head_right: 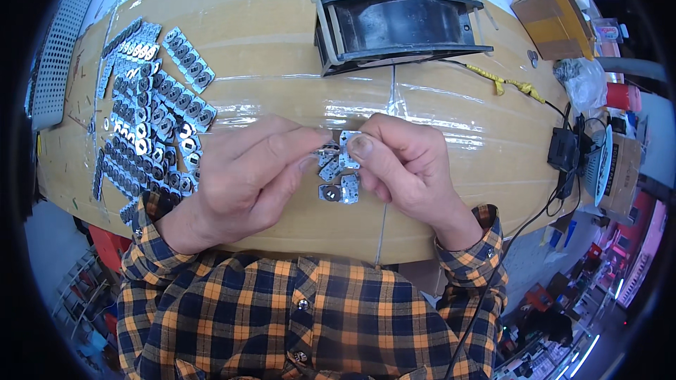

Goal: Assembling small electronic components and plastic parts at a workbench.

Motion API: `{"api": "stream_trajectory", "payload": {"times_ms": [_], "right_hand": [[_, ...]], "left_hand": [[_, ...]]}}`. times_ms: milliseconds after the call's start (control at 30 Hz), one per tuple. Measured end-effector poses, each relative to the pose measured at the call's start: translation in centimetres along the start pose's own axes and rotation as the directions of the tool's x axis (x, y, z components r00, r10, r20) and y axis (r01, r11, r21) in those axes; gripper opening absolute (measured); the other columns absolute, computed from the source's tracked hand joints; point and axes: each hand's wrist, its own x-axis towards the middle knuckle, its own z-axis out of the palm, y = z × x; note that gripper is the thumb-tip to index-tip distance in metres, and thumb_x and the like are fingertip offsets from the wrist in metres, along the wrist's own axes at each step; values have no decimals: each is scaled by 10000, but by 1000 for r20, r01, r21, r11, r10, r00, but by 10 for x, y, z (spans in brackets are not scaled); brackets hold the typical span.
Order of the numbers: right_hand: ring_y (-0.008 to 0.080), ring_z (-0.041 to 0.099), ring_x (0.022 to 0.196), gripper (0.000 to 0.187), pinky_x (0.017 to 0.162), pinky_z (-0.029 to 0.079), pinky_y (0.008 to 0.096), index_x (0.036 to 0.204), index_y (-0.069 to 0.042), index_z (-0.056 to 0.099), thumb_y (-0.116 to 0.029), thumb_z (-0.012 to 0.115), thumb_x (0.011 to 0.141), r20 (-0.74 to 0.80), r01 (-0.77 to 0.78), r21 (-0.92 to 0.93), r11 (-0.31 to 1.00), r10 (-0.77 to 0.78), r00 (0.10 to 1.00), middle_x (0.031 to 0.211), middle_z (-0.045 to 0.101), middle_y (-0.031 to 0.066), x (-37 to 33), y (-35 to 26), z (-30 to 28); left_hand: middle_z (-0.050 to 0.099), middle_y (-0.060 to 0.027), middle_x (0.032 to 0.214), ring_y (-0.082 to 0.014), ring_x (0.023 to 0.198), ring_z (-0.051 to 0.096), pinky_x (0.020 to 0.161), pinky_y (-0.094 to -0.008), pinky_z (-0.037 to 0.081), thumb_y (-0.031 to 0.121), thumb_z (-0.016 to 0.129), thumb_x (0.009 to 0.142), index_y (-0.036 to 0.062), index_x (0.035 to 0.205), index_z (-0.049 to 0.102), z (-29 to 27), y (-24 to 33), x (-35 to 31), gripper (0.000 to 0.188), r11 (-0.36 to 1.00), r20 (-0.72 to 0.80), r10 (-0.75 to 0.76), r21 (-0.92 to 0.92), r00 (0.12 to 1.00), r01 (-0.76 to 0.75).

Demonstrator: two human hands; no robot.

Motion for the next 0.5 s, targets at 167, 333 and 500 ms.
{"api": "stream_trajectory", "payload": {"times_ms": [167, 333, 500], "right_hand": [[6, 427, 417, 308, 389, 306, 168, 750, -34, 569, -208, 535, 1002, 15, 1, 2, 1000, -1, 1000, 564, 548, -21, 1, 1, -1], [3, 419, 415, 303, 389, 300, 167, 747, -39, 569, -203, 534, 1000, 8, 10, -4, 1000, -10, 1000, 561, 545, -23, 2, 1, -1], [26, 394, 386, 317, 366, 303, 188, 749, -17, 546, -200, 530, 1007, 82, -122, 146, 982, 111, 990, 540, 497, -11, 7, 5, -4]], "left_hand": [[650, -157, 866, -240, 700, 638, 597, -302, 501, -144, 631, 763, -66, 1077, 646, 5, 3, -5, 323, 1000, -38, -21, 10, 999, 21], [648, -157, 873, -244, 706, 640, 598, -304, 502, -144, 633, 766, -69, 1082, 641, 5, 4, -5, 324, 999, -32, -37, 12, 999, 37], [642, -142, 855, -251, 669, 642, 560, -318, 496, -122, 653, 752, -52, 1082, 644, 7, 4, -3, 338, 997, -40, -53, 54, 998, 55]]}}
